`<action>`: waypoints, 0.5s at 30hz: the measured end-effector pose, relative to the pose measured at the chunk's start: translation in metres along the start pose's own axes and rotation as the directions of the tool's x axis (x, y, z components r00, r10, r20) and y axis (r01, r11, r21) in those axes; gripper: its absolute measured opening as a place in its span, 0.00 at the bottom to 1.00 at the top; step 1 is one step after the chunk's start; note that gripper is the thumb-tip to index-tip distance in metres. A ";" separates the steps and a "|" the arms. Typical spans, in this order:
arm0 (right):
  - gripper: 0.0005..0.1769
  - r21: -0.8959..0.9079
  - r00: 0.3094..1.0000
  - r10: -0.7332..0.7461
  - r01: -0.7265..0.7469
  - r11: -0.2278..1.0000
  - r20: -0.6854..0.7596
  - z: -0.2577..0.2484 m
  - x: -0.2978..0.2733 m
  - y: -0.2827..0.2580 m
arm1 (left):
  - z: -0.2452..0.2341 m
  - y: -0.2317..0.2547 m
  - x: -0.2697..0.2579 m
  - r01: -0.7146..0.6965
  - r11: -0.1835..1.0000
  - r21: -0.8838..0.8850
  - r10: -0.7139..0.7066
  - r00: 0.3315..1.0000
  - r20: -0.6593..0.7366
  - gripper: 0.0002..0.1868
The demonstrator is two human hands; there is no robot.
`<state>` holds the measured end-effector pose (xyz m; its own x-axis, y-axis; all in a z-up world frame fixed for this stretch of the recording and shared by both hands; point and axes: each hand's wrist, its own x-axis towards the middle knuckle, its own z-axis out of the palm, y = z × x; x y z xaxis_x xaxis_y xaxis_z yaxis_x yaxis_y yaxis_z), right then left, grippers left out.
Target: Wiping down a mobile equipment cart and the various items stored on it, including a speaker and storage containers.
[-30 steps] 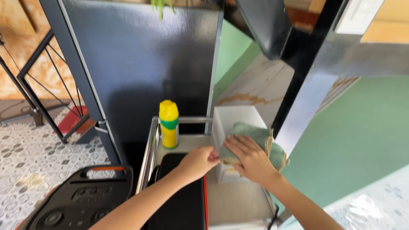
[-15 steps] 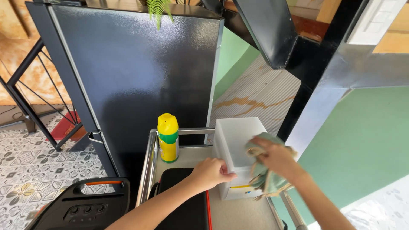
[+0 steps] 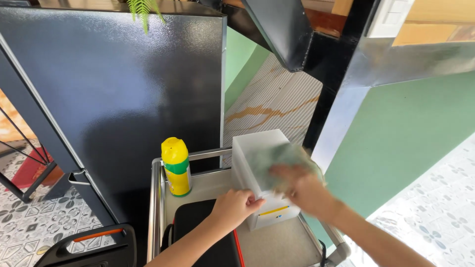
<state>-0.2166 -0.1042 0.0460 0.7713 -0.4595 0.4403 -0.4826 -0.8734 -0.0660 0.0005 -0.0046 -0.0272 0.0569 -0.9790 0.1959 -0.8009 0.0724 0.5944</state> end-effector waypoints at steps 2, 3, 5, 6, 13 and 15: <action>0.42 0.095 0.972 -0.172 0.158 0.983 0.161 0.007 0.007 -0.014 | 0.002 -0.002 0.001 -0.009 1.000 -0.001 0.009 1.000 -0.026 0.21; 0.41 0.190 0.954 -0.231 0.196 0.962 0.188 0.012 0.015 -0.003 | 0.000 -0.001 0.002 -0.016 1.000 -0.002 0.015 1.000 -0.026 0.21; 0.40 0.286 0.930 -0.293 0.226 0.931 0.219 0.018 0.038 0.009 | -0.003 0.002 0.001 -0.016 1.000 -0.011 0.015 1.000 -0.024 0.20; 0.39 0.299 0.928 -0.288 0.213 0.930 0.234 0.019 0.055 0.011 | -0.005 0.004 0.001 -0.017 0.999 -0.048 0.017 1.000 -0.013 0.21; 0.32 0.093 0.951 0.053 -0.085 0.992 0.306 0.053 0.167 0.053 | -0.010 0.005 -0.001 0.016 0.986 -0.166 -0.015 1.000 0.011 0.22; 0.32 0.054 0.893 0.247 -0.287 0.956 0.376 0.062 0.181 0.083 | -0.005 0.007 -0.003 0.027 0.983 -0.184 -0.026 1.000 0.008 0.22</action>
<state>-0.0908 -0.2698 0.0644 0.7258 -0.6867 0.0401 -0.6606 -0.7121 -0.2376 -0.0024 -0.0006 -0.0190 0.0731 -0.9821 0.1737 -0.6759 0.0793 0.7327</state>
